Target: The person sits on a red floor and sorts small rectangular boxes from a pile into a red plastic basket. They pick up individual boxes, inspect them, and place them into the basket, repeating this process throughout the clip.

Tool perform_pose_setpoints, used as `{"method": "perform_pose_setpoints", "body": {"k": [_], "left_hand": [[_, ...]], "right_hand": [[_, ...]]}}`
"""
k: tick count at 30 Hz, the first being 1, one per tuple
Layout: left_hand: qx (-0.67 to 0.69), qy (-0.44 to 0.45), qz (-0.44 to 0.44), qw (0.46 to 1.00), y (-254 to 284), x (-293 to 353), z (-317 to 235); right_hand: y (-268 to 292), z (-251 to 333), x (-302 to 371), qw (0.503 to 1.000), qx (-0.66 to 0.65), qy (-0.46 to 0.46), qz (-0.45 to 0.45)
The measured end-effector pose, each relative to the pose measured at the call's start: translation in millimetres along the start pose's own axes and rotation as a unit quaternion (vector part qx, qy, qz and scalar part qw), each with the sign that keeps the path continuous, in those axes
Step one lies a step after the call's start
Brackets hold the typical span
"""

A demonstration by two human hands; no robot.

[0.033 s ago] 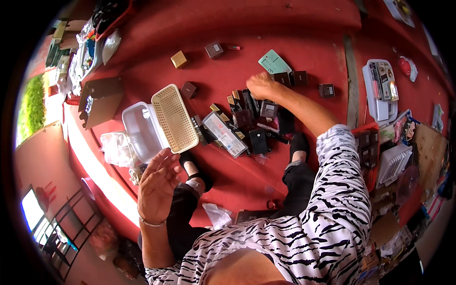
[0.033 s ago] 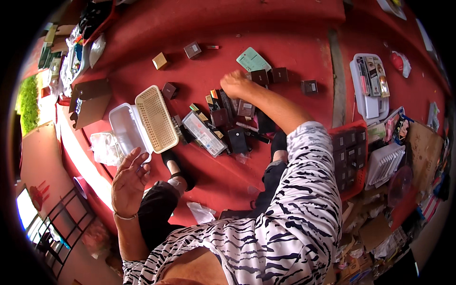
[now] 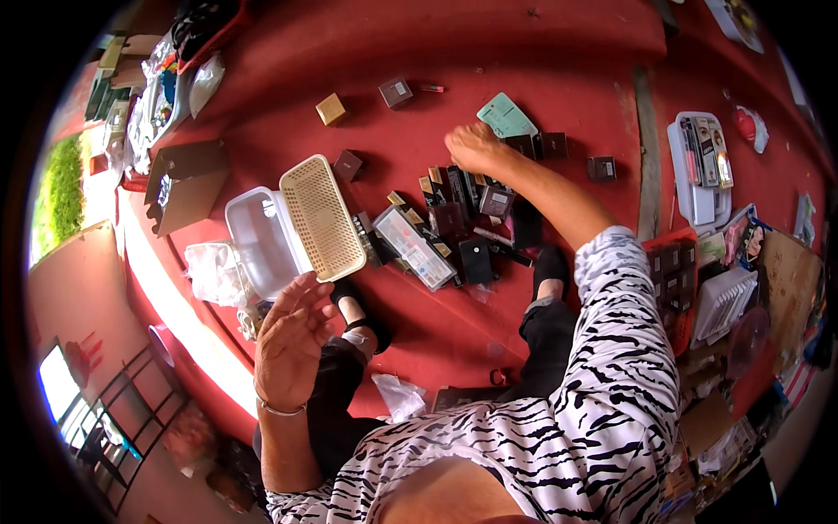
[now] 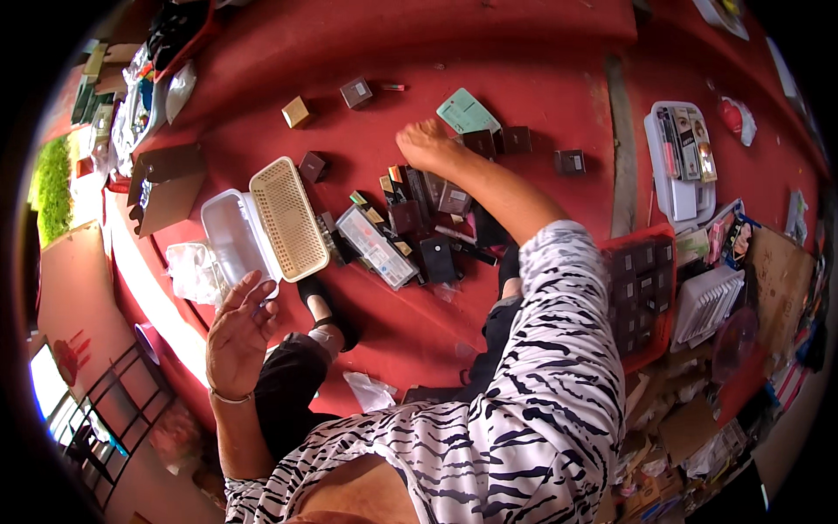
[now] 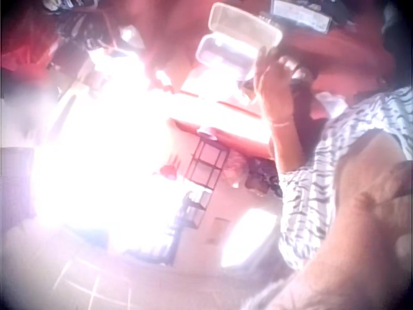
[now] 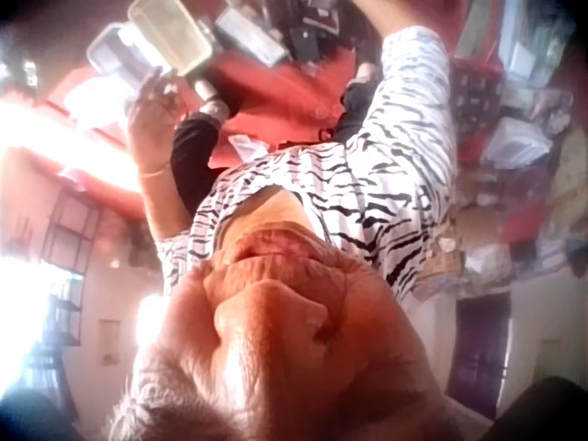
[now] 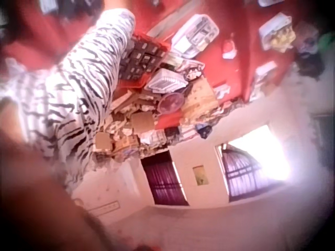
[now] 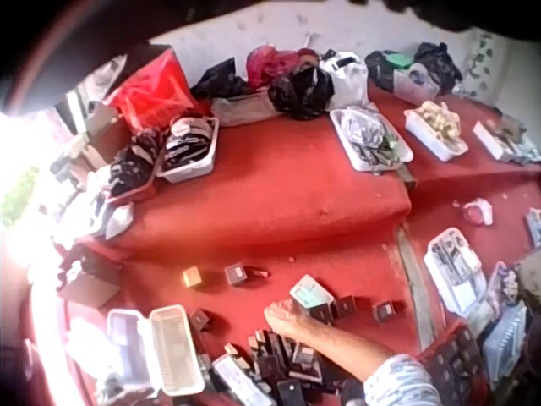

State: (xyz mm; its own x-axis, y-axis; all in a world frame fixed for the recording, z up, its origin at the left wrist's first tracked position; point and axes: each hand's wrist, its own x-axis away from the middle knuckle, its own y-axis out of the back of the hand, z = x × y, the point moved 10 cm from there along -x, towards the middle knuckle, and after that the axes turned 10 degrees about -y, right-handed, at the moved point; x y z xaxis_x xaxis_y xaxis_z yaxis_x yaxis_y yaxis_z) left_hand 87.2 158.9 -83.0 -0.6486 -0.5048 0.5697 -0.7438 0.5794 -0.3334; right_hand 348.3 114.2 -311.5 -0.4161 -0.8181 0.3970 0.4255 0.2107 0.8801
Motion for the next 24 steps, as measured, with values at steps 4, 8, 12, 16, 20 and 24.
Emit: {"method": "perform_pose_setpoints", "body": {"k": [4, 8, 12, 16, 20, 24], "left_hand": [[0.001, 0.016, 0.010, 1.000, -10.2, -6.0, 3.0], [0.009, 0.024, -0.002, 1.000, -11.8, -5.4, -0.4], [0.007, 0.020, -0.015, 1.000, -4.0, -8.0, -6.9], [0.012, 0.021, -0.018, 1.000, -2.9, -7.0, -7.5], [0.006, 0.039, -0.005, 0.999, -4.9, -6.8, 1.9], [-0.016, 0.029, -0.014, 0.999, -6.4, -11.0, 4.7]], "right_hand": [[20.9, 1.0, -89.2, 0.991, -0.040, -0.025, -0.126], [19.9, 24.9, -129.3, 0.979, 0.018, -0.039, -0.198], [5.9, 28.3, -143.4, 0.983, 0.010, -0.089, -0.162], [-11.6, 31.5, -120.4, 0.990, -0.039, -0.082, -0.105], [-6.0, 100.0, -92.1, 0.998, 0.010, 0.038, -0.057], [-43.0, 178.4, -79.8, 0.976, 0.182, 0.106, -0.051]]}}
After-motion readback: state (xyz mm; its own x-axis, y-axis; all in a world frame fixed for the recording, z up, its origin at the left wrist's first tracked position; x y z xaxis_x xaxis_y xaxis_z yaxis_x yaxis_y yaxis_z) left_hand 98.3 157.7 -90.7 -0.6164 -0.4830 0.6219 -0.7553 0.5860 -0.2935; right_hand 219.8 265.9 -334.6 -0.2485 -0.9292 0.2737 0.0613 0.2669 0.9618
